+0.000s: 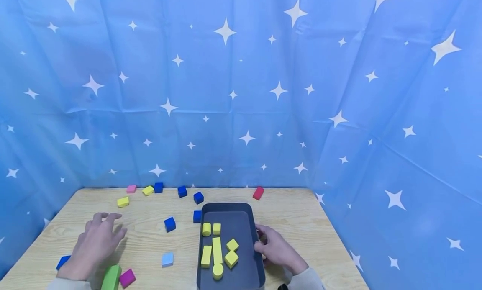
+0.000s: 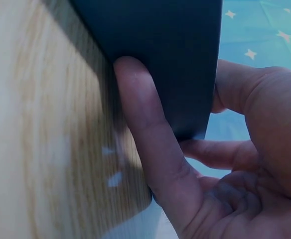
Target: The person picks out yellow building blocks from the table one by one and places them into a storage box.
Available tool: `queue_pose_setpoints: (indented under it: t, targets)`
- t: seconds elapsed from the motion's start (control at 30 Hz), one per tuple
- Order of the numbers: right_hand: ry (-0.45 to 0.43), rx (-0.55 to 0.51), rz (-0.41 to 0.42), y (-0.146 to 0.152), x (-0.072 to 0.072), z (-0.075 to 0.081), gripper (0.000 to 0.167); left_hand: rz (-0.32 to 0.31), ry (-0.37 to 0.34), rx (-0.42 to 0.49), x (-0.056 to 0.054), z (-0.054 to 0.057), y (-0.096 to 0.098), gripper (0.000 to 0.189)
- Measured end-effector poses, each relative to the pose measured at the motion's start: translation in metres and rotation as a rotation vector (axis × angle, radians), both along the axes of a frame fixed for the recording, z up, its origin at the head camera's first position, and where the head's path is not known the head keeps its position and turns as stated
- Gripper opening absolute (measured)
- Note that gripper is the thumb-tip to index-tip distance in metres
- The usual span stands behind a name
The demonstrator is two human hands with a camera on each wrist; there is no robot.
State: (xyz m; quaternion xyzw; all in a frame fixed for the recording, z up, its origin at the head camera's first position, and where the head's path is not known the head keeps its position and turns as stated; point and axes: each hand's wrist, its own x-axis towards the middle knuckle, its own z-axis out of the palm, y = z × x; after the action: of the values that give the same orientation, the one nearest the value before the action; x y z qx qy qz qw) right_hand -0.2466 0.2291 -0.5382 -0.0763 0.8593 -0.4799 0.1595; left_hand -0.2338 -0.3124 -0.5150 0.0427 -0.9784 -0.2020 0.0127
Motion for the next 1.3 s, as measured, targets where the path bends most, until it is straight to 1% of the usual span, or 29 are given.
queue_pose_setpoints:
  t: [0.13,0.23,0.33,0.43,0.5,0.57,0.67,0.73,0.83,0.97,1.1,1.3]
  targets:
    - [0.003,-0.002,0.004,-0.001,0.0,0.001,0.077,0.005,-0.028,-0.003,-0.005,0.0,-0.006,0.064]
    - [0.004,-0.001,0.003,-0.001,0.001,0.001,0.076,-0.003,-0.08,-0.016,-0.005,0.002,-0.008,0.068]
    - [0.002,-0.002,0.0,0.0,0.001,0.0,0.076,-0.032,-0.15,-0.022,-0.005,0.002,-0.012,0.072]
    - [0.001,-0.004,0.005,0.0,0.001,0.0,0.076,-0.073,-0.185,-0.023,-0.005,0.0,-0.015,0.068]
    - [0.001,-0.006,0.008,0.001,0.001,-0.001,0.076,-0.1,-0.174,-0.026,-0.005,-0.001,-0.016,0.06]
    - [0.002,-0.006,0.009,0.001,0.0,-0.001,0.076,-0.121,-0.149,-0.032,-0.005,-0.001,-0.016,0.051]
    - [0.001,-0.007,0.009,0.001,0.0,-0.001,0.075,-0.135,-0.114,-0.033,-0.005,-0.001,-0.014,0.039]
    - [0.001,-0.008,0.008,0.001,0.0,0.0,0.076,-0.143,-0.097,-0.032,-0.006,-0.001,-0.013,0.035]
    - [0.0,-0.01,0.009,0.0,0.0,0.0,0.076,-0.149,-0.081,-0.029,-0.007,0.0,-0.012,0.032]
    - [0.004,-0.009,0.011,0.0,0.001,0.001,0.075,-0.156,-0.083,-0.015,-0.008,0.001,-0.01,0.027]
    - [0.006,-0.009,0.007,0.0,0.0,0.002,0.075,-0.166,-0.039,-0.005,-0.01,0.004,-0.008,0.023]
    - [0.016,-0.007,0.007,0.0,0.001,0.0,0.076,-0.164,0.019,0.001,-0.005,0.013,0.0,0.027]
